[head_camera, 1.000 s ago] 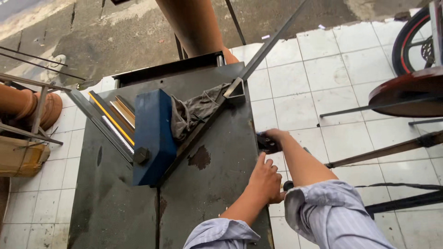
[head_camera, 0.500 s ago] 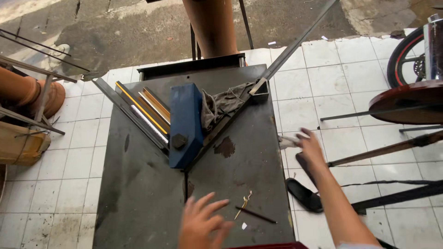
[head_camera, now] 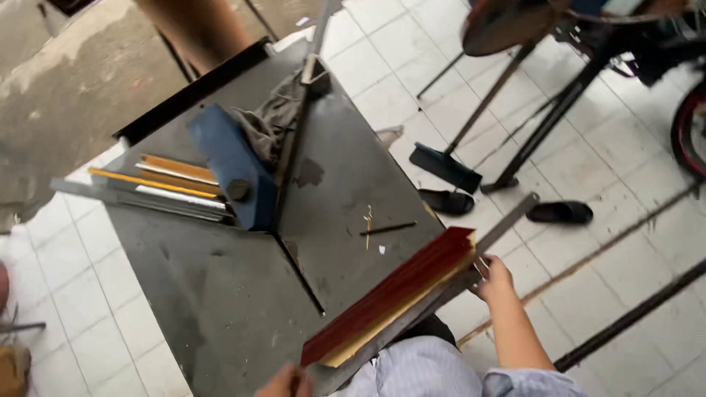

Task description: The person picks up frame molding, uses a miter saw to cut pieces at forty-five degree angles, and then assembles the frame pieces on the floor using small metal fasteners.

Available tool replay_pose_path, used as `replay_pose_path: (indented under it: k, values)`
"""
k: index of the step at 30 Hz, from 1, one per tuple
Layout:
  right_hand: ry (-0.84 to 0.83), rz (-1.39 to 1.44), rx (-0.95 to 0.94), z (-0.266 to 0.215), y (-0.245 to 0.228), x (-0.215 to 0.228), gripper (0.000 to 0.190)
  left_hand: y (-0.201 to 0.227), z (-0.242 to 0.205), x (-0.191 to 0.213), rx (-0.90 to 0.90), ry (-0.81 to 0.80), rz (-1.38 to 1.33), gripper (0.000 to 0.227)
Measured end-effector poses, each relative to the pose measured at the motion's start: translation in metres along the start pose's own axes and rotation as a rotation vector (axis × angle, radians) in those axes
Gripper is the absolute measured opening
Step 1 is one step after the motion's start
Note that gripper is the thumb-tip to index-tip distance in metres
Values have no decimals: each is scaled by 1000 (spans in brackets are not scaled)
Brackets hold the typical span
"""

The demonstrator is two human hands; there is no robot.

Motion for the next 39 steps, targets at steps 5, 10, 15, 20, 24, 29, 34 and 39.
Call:
replay_pose_path:
  k: [5,10,15,20,24,29,34,39]
  values:
    - [-12,249,-88,8,65,0,17,175,-37,73,-825,447,200,49]
    - [-125,256,1,88,85,13,28,284,-11,18,-1323,415,450,33]
    - [-202,292,87,60,75,-5,45,320,59,-43,-1228,235,685,44]
    - [-144,149,248,73,68,-17,37,364,60,-67,-1078,73,688,62]
    - [-167,221,291,75,63,-20,47,381,84,-80,-996,91,711,63]
    - [-237,152,284,113,88,-37,32,392,114,-80,-977,118,770,58]
    - [-443,185,267,106,98,-64,13,398,121,-76,-943,95,754,56]
    - [-462,-61,327,113,105,-35,38,403,115,-84,-932,85,722,56]
Point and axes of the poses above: each hand's wrist, its own z-axis towards the middle knuckle, its own x-axis out of the back of the hand, y = z × x, the point moved 2 cm from there along z, towards the middle knuckle, and after that the axes turned 14 degrees about -x, right-handed, at the moved point
